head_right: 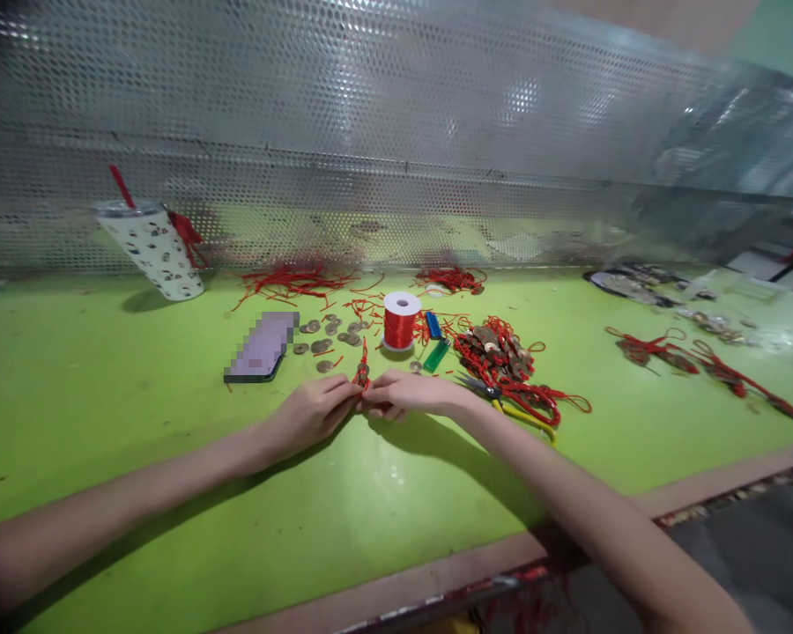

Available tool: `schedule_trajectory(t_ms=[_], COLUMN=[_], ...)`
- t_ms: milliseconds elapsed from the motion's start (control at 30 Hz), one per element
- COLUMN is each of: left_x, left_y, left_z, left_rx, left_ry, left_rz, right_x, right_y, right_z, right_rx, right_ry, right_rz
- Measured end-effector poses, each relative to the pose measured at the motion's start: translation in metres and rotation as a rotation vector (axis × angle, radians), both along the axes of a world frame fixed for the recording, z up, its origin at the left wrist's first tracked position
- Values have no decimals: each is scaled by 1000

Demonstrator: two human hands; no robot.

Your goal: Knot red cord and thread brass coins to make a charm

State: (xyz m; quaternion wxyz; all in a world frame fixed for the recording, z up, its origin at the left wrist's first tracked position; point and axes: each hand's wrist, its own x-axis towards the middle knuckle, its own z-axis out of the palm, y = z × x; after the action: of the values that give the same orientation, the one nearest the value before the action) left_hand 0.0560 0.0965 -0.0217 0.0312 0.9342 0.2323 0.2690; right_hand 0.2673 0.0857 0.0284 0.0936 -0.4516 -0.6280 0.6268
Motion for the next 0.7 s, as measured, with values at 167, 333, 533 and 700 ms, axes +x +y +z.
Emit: schedule_trajectory(t_ms=[167, 333, 533, 700], left_x=[-3, -5, -6, -6], left_y=[-6, -11, -12, -14], left_z=[3, 3, -1, 3], left_rx=[10, 54, 172, 136], left_ry=[-23, -33, 40, 63], left_rz=[-2, -3, 3, 49], right_x=[0, -5, -6, -8], right_y=[-1, -9, -17, -21], right_z=[-10, -20, -19, -8], right_rx=[33, 27, -2, -29], right_ry=[20, 28, 69, 86], right_rz=[-65, -260, -290, -274])
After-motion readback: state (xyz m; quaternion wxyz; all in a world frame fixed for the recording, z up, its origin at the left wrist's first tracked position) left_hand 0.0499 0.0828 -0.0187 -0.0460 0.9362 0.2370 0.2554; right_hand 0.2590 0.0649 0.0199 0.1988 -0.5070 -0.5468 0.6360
